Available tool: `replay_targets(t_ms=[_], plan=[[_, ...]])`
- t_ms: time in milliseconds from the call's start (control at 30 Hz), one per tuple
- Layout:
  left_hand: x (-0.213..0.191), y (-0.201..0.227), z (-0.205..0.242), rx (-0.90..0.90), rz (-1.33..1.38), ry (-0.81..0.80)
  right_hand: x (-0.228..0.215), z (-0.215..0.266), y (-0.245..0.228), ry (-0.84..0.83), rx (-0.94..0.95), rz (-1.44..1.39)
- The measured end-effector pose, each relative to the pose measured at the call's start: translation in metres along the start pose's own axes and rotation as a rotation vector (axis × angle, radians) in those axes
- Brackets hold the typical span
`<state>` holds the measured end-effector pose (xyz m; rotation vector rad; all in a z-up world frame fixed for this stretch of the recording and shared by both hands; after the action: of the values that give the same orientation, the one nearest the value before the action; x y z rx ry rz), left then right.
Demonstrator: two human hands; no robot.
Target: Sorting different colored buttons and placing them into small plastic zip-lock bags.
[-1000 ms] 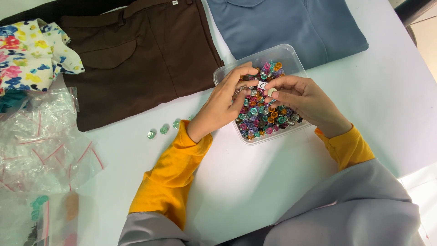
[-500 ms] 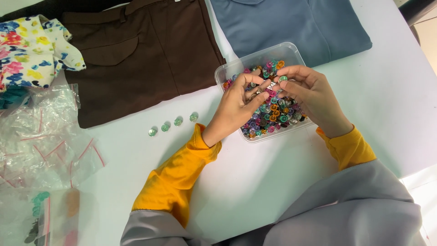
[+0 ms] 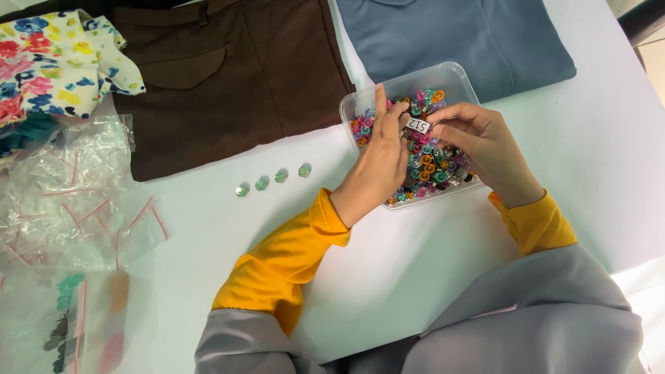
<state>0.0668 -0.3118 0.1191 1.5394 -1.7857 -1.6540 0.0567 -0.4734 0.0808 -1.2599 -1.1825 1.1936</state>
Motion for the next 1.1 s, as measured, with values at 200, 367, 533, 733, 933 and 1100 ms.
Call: replay_targets(t_ms=[200, 367, 533, 733, 933, 1100], plan=[[0.0, 0.019, 0.01, -0.016, -0.287, -0.046, -0.001, -0.001, 0.0, 0.005, -0.02, 0.024], [0.016, -0.002, 0.006, 0.106, -0.284, -0.053, -0.002, -0.003, 0.001, 0.027, -0.043, 0.068], [0.032, -0.041, 0.011, 0.223, -0.254, 0.122, 0.01, 0.002, -0.015, 0.026, -0.137, 0.195], [-0.031, -0.002, 0.044, 0.402, -0.156, 0.524, 0.034, 0.041, -0.058, 0.292, -0.838, 0.692], [-0.083, -0.027, 0.113, 0.378, -0.124, 0.536, 0.116, 0.109, -0.027, 0.24, -1.218, 0.521], [-0.125, -0.065, 0.164, 0.142, -0.315, 0.394, 0.216, 0.114, -0.012, -0.182, -1.128, 0.585]])
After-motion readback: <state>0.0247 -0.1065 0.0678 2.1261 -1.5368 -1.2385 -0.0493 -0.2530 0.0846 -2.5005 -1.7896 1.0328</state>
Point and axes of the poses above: each hand's wrist, its own z-axis away from the middle knuckle, its own x-axis out of the palm, y = z × x, the point moved 8 cm from there along -z, towards the middle knuckle
